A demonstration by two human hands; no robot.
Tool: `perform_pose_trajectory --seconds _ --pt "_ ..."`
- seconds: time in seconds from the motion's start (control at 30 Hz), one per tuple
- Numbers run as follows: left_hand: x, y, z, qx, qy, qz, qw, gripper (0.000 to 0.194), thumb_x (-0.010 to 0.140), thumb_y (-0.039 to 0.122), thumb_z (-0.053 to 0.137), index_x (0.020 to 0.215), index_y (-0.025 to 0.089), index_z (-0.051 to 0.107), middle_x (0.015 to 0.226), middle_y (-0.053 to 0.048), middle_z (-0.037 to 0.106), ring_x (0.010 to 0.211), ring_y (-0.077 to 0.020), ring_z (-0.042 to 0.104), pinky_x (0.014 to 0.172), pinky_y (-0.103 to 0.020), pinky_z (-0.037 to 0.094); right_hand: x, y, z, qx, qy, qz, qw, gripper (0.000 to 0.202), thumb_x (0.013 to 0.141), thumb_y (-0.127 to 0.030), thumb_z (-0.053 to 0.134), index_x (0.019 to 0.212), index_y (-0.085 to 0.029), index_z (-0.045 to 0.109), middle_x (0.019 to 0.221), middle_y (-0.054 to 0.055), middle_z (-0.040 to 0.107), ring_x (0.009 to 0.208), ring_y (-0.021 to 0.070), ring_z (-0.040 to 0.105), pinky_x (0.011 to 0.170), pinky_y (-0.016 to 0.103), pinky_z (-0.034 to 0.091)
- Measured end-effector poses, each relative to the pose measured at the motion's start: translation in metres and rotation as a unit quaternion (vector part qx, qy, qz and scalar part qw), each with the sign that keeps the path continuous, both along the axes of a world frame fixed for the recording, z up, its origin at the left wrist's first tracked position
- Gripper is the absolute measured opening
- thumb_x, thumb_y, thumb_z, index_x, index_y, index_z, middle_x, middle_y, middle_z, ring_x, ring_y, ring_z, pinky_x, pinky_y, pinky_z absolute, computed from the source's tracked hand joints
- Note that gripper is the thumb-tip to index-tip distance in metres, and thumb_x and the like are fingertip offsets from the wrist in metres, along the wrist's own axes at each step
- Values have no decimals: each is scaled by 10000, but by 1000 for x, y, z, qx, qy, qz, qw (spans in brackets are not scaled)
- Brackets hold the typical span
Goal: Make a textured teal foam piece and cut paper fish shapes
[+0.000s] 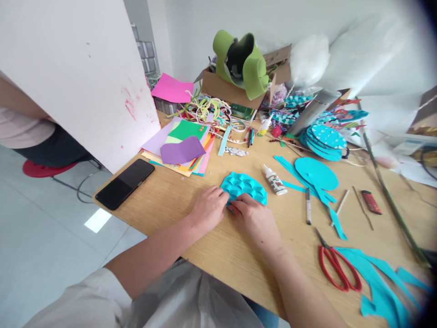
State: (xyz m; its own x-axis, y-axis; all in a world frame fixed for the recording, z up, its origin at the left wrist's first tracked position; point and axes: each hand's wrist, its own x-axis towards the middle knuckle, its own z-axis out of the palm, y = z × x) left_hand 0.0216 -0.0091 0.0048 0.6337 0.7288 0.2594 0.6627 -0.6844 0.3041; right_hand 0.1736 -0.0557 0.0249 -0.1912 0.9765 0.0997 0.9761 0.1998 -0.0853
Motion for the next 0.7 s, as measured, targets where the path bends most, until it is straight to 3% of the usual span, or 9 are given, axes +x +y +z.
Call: perform_pose_trajectory --seconds 0.53,0.7 --pt "-2 -2 5 -4 -15 25 1000 154 803 47 515 867 175 573 824 -58 631 859 -225 577 747 -338 474 8 -1 3 -23 8 24 999 225 926 -195 509 963 -259 722 1009 45 622 783 144 618 633 249 403" --pt "-4 -1 3 3 -15 15 1000 196 794 25 499 891 176 576 837 -54 632 877 -224 575 762 -338 477 11 -2 10 -61 -2 30 998 260 930 -179 481 1028 -272 703 988 55 583 819 164 613 639 255 397"
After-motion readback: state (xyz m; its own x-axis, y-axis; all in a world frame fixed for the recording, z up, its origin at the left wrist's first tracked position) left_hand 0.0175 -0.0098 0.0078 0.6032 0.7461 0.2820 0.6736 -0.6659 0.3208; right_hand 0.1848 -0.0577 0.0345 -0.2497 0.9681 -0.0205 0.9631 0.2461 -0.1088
